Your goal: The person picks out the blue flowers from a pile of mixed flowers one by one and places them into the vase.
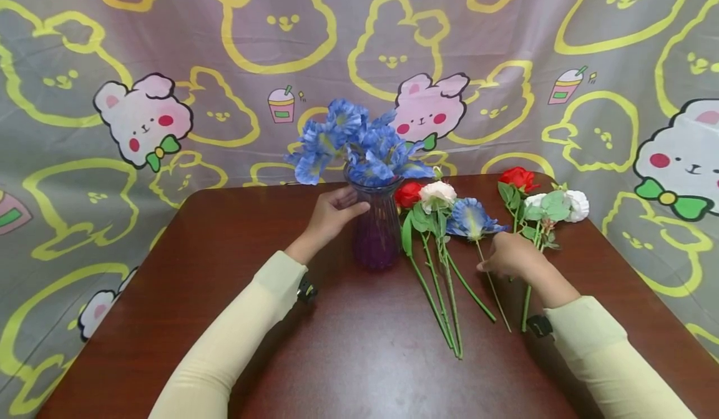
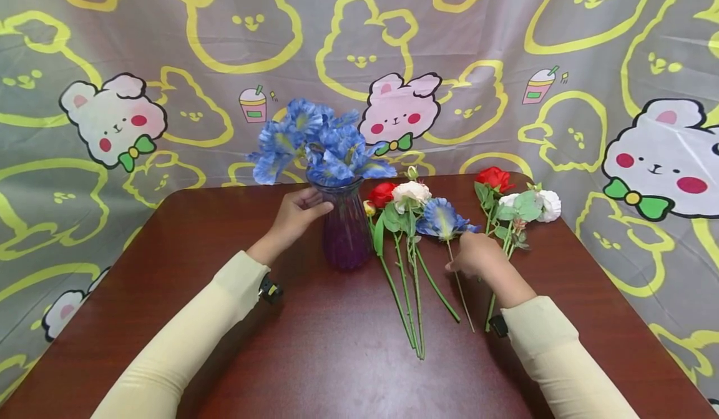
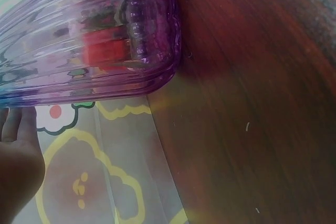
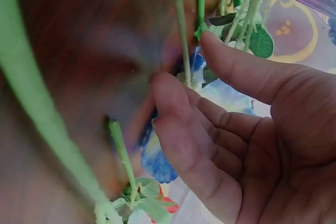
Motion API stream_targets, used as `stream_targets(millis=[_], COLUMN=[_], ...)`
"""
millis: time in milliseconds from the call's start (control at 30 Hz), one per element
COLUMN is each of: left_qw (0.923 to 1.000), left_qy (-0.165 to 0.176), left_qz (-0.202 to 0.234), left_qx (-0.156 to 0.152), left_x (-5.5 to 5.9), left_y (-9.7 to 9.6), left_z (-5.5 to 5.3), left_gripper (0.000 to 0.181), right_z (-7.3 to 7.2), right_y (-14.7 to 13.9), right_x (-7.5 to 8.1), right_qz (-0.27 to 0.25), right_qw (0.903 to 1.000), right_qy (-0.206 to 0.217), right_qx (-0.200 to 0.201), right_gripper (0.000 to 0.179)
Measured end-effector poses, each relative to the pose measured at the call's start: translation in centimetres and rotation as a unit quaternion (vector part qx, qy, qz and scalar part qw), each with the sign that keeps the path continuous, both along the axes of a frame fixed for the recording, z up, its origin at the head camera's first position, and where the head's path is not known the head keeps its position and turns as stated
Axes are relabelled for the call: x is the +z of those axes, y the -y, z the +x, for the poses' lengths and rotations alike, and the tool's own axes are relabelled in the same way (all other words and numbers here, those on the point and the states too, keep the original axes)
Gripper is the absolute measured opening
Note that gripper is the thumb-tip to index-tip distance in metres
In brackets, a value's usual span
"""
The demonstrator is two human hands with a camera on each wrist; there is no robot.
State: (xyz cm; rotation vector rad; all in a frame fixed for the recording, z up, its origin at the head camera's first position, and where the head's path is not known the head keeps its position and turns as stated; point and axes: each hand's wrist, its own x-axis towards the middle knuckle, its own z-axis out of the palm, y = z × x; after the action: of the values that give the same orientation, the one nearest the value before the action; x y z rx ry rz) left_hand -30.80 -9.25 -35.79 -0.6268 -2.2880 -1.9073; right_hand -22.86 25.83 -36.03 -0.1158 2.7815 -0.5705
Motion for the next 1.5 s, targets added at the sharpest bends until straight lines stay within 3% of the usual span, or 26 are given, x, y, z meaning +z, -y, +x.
stream_targets(millis=[567,867,1167,1500], left_qw=[1.0000,1.0000,1.0000,0.9997], left_qy=[0.001,0.006,0.001,0.020], left_qz=[0.000,0.003,-0.001,-0.014], left_qx=[0.003,0.006,0.009,0.008], left_x=[0.1,0.0,0.2,0.5], left_y=[-0.1,-0.1,-0.1,0.1], left_z=[0.1,0.2,0.1,0.3], left_gripper=[0.052,0.053,0.051,0.054], right_z=[-0.2,0.4,0.5,0.5], right_y=[0.2,0.1,-0.3,-0.4], right_x=[-0.8,-0.5,0.7,2.0], right_qz=[-0.016,-0.025,-0.032,-0.018], right_qw=[0.9986,0.9995,0.9994,0.9985], right_qy=[0.046,0.011,-0.009,-0.045], right_qx=[-0.022,-0.017,-0.011,-0.025], right_gripper=[0.021,0.023,0.025,0.032])
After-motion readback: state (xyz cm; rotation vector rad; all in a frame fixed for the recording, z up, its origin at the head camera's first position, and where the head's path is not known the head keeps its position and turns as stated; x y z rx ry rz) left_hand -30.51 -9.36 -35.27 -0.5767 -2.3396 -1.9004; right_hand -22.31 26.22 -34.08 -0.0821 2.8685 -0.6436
